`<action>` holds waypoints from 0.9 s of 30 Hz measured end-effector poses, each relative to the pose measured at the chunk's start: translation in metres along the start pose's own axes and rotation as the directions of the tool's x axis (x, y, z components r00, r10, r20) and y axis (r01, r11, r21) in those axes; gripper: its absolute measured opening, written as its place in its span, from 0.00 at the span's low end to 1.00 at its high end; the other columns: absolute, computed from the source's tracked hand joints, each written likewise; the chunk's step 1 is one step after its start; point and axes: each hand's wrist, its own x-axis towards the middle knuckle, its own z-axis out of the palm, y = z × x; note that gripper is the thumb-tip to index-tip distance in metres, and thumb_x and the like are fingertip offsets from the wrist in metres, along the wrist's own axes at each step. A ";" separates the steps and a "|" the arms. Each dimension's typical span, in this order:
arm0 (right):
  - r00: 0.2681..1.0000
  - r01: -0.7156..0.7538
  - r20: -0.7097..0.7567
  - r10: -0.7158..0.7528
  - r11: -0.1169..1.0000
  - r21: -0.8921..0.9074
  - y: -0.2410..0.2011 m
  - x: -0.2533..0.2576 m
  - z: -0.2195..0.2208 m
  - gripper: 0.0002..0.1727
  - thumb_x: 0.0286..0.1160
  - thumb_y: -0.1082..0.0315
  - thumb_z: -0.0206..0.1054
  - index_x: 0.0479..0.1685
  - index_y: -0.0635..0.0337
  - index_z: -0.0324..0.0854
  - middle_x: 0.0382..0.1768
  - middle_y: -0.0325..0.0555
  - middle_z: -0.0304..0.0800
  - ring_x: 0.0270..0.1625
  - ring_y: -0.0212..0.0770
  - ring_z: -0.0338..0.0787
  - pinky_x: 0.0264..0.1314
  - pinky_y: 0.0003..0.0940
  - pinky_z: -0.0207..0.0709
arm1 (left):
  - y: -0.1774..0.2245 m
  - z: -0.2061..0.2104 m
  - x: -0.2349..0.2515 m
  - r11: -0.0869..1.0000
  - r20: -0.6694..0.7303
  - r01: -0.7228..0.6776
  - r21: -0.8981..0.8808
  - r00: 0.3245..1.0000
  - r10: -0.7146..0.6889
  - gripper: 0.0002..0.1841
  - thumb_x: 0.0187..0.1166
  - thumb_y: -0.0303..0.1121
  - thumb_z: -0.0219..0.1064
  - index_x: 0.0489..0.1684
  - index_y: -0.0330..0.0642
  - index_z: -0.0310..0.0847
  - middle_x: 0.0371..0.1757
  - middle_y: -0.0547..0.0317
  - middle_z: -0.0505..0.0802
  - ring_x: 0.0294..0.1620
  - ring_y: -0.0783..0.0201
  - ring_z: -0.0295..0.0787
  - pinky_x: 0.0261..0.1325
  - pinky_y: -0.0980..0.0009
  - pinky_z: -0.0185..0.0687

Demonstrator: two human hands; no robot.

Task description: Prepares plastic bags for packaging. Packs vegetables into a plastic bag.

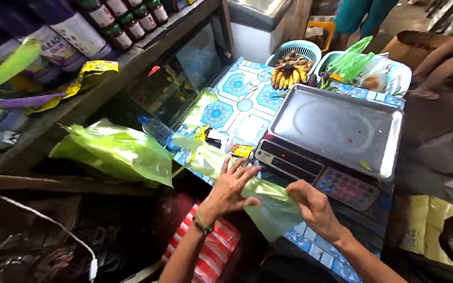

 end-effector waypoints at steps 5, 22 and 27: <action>0.995 -0.056 -0.089 0.040 0.981 -0.188 -0.004 -0.032 -0.106 0.11 0.73 0.77 0.60 0.43 0.69 0.89 0.40 0.54 0.93 0.40 0.39 0.92 0.48 0.29 0.86 | -0.008 0.011 -0.004 0.935 0.418 0.341 0.097 0.839 -0.350 0.17 0.71 0.30 0.74 0.56 0.30 0.89 0.51 0.35 0.95 0.59 0.35 0.91 0.75 0.31 0.66; 0.602 -0.770 -0.439 0.667 0.630 -0.100 0.045 -0.267 -0.291 0.11 0.78 0.77 0.64 0.53 0.75 0.85 0.49 0.63 0.90 0.52 0.51 0.90 0.59 0.51 0.82 | 0.232 0.166 0.072 0.411 0.497 0.536 -0.737 0.843 -0.207 0.06 0.78 0.26 0.64 0.45 0.32 0.82 0.34 0.62 0.89 0.36 0.71 0.87 0.49 0.68 0.86; 0.976 -0.168 -0.170 0.139 0.971 -0.169 0.006 -0.251 -0.286 0.46 0.62 0.43 0.76 0.80 0.62 0.72 0.86 0.61 0.67 0.89 0.53 0.65 0.89 0.49 0.63 | 0.323 0.163 0.114 0.953 0.666 0.085 -0.290 0.733 0.137 0.15 0.87 0.31 0.60 0.61 0.29 0.85 0.52 0.33 0.93 0.59 0.36 0.90 0.66 0.35 0.77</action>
